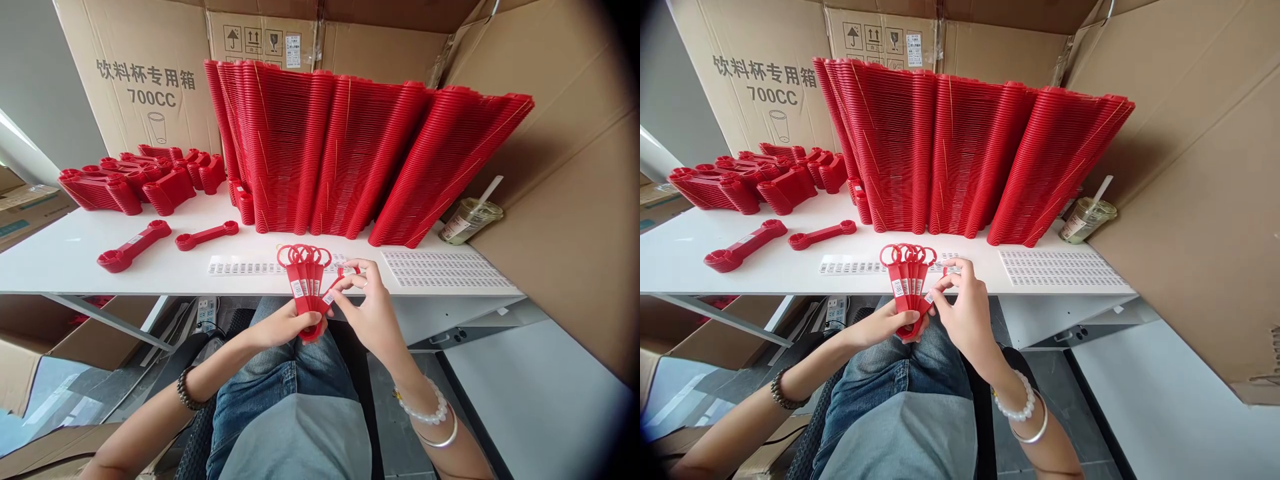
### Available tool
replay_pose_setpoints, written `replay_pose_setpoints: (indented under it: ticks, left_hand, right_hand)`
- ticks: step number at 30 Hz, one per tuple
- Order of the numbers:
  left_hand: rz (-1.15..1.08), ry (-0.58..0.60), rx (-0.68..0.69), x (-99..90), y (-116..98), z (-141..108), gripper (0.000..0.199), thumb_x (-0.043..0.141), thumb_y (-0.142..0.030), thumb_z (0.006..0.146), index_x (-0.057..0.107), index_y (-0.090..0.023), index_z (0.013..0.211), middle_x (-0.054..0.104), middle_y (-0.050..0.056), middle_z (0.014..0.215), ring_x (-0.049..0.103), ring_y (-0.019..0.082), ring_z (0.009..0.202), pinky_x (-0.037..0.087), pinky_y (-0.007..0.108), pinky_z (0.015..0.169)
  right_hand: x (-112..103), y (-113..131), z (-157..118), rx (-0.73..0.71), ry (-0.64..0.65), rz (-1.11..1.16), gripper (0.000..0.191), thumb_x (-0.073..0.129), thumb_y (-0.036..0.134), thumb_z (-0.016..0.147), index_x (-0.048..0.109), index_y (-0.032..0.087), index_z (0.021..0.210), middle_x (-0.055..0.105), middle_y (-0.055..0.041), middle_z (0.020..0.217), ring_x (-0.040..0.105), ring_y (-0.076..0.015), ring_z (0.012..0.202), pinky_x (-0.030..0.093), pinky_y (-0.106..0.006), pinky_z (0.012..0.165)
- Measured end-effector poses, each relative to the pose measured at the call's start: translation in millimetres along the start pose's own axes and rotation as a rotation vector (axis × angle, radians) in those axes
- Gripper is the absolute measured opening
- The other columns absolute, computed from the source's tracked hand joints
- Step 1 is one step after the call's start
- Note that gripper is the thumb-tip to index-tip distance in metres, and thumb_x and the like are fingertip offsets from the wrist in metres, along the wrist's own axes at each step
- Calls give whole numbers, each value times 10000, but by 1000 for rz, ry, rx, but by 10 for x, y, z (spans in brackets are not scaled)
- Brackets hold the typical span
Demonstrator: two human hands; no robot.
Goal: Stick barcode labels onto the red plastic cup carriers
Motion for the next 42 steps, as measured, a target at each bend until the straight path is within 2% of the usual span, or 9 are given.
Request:
replay_pose_setpoints:
  ticks: [5,13,20,32,37,40,42]
  left_hand:
    - [-17,11,-1,11,-6,-10,317,557,-406,859,528,-121,993,559,-17,696,453,66,505,371,256,558]
    - [-43,13,2,4,21,8,314,556,-399,854,523,-117,987,553,-21,686,453,66,504,379,251,546]
    - [-55,9,0,2,41,13,313,556,-405,849,529,-124,984,564,-18,694,455,64,492,377,257,546]
    - [-48,-1,-14,11,10,0,301,553,-392,841,530,-123,973,565,-20,690,455,64,489,367,253,534]
    - [-58,-17,-12,23,-14,-16,298,560,-393,836,524,-129,969,563,-23,688,464,69,498,383,256,551]
    - [-56,-14,12,24,-37,-20,254,536,-387,845,528,-134,862,546,-24,658,459,71,496,408,268,573]
    - [-46,-14,31,15,-48,-17,256,531,-389,845,518,-139,787,525,-26,632,453,72,491,414,270,575]
  right_hand:
    - [5,-3,4,18,8,0,253,574,221,820,413,263,1012,689,29,726,682,-242,837,450,-458,898]
    - [-21,-22,-5,21,24,98,247,581,223,829,399,264,990,676,29,769,689,-220,918,444,-454,966]
    - [3,4,-5,17,45,93,284,573,204,813,402,263,1033,668,55,694,688,-201,784,478,-435,906]
    - [20,21,-2,-28,18,20,260,553,177,821,407,256,1022,678,46,684,690,-212,775,489,-416,863]
    - [48,-5,-1,-63,-1,-58,246,566,153,826,426,253,1001,693,29,722,683,-231,825,456,-463,898]
    - [122,20,-42,-153,-37,-177,238,547,133,839,461,239,1034,708,-3,763,670,-243,842,447,-452,865]
    - [162,53,-70,-212,-96,-296,264,546,144,861,485,233,1102,719,-17,767,655,-264,888,413,-487,905]
Point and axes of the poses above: each hand's wrist, its own z-axis towards the middle knuckle, its own x-axis out of the palm, y = z × x, the point moved 5 cm from there along z, towards the middle knuckle
